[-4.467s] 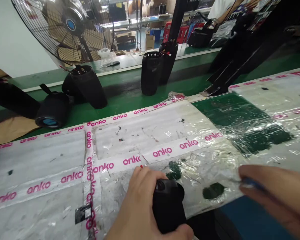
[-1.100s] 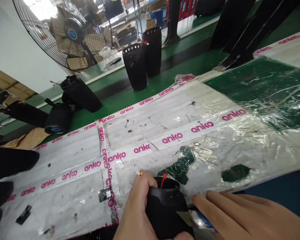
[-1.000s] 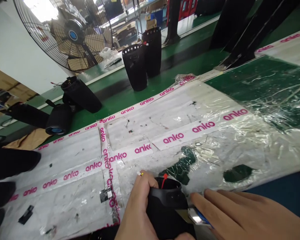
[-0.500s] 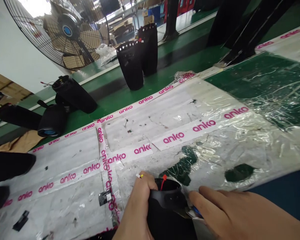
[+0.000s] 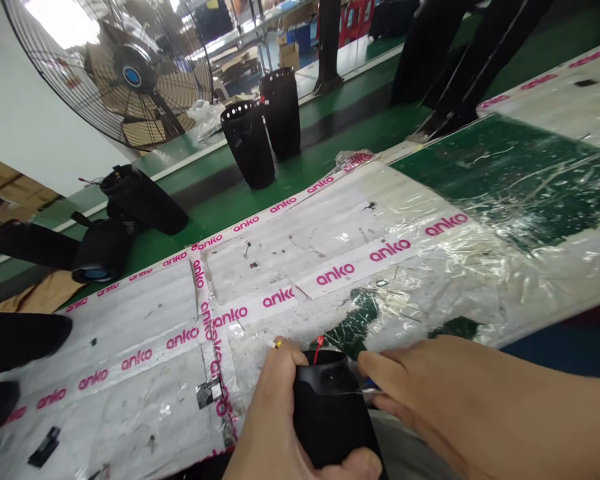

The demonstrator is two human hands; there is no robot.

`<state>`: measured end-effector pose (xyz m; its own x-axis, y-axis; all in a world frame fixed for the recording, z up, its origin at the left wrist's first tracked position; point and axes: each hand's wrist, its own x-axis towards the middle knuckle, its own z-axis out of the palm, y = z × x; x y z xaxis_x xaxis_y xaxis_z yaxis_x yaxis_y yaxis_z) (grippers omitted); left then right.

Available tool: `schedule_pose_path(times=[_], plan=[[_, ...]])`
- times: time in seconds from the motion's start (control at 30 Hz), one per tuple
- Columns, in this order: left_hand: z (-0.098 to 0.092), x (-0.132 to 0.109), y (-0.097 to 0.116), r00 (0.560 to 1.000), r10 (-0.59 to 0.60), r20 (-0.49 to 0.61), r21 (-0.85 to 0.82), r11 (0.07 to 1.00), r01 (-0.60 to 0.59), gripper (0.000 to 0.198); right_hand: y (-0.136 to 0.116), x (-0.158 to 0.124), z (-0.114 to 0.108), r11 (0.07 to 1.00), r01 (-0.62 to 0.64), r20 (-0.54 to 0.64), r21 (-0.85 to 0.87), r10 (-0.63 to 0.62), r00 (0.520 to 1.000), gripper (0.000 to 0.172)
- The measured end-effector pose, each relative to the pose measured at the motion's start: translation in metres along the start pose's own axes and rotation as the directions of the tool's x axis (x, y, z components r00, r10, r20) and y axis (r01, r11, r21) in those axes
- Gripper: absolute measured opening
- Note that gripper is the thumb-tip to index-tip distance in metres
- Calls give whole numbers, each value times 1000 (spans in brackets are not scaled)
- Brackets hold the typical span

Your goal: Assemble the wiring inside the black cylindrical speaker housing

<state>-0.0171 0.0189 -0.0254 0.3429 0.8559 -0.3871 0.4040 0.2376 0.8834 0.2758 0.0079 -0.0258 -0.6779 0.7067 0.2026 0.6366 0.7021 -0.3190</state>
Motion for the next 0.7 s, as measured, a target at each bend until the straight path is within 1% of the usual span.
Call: schedule_pose_path(times=[0.07, 0.13, 0.17, 0.23, 0.33, 0.47, 0.53, 0.63, 0.7], plan=[[4, -9, 10, 1000, 9, -7, 5, 1000, -9, 44, 2, -1, 4, 1000, -5, -15, -25, 4, 1000, 42], [8, -15, 18, 999, -16, -28, -8, 1000, 16, 60, 3, 2, 5, 999, -18, -20, -47, 17, 1000, 27], [10, -17, 21, 998, -39, -43, -27, 999, 38, 64, 3, 4, 5, 999, -18, -22, -51, 17, 1000, 25], [12, -19, 25, 993, -97, -66, -87, 992, 91, 67, 3, 6, 6, 998, -24, -26, -58, 22, 999, 25], [14, -19, 31, 986, -156, -60, -180, 973, 143, 69, 1, 2, 11, 996, -54, -46, -77, 51, 998, 30], [16, -17, 39, 988, -156, -15, -276, 950, 146, 67, -3, -6, 15, 994, -81, -82, -79, 75, 994, 32], [16, -17, 41, 987, -161, -14, -281, 948, 151, 65, -3, -7, 14, 994, -78, -91, -72, 71, 993, 33], [15, -18, 40, 979, -196, -50, -230, 956, 179, 68, -5, -3, 11, 996, -59, -103, -65, 53, 993, 34], [13, -18, 36, 979, -193, -64, -204, 963, 176, 74, -7, -1, 9, 998, -29, -108, -50, 24, 994, 41]])
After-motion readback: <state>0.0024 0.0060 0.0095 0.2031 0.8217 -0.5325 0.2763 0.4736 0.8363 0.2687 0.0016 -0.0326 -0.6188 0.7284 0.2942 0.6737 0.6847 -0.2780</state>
